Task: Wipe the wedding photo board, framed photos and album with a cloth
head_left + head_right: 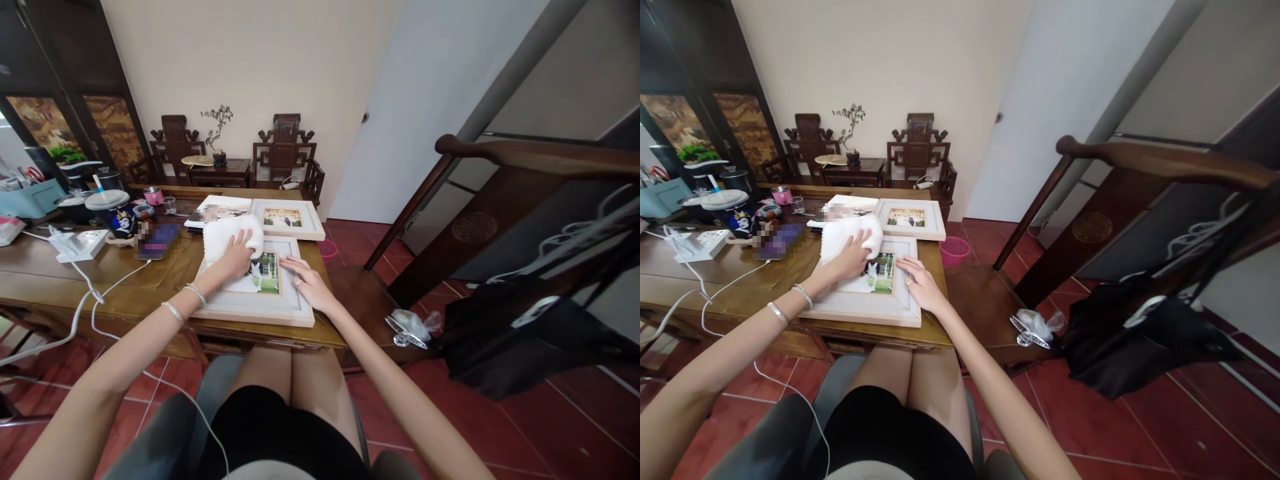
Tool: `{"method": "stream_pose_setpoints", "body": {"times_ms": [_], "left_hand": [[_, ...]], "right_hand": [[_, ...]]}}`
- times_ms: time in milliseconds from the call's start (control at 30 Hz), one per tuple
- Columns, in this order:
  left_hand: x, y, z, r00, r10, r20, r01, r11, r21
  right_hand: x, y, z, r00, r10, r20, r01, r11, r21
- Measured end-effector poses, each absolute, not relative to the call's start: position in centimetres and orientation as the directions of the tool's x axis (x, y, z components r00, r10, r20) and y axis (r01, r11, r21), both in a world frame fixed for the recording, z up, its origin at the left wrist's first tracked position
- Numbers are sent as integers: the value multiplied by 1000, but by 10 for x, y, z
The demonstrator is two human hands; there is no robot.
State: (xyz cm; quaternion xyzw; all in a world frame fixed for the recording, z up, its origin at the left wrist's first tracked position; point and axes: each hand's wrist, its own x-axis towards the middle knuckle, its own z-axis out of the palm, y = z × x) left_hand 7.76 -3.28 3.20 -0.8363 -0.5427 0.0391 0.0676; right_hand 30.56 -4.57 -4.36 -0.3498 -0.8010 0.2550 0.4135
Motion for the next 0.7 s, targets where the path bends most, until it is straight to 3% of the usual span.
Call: {"method": "stream_pose_setpoints", "body": {"times_ms": [133,333,500,700], "left_hand": [[84,-59,45,430,890,-148,871,-453,-191],[101,-161,81,394,845,-362,838,-491,-236],[110,-180,82,469,811,-349,834,-537,-128],[118,-102,49,464,870,-166,870,-483,-96]], "right_hand": [[305,-46,-44,-397,781,482,359,615,-702],[304,-45,-44,-426,772,472,364,624,-692],[305,-44,-45,-438,760,480,356,637,-684],[307,-44,-47,-444,764,468,366,632,-683]]}}
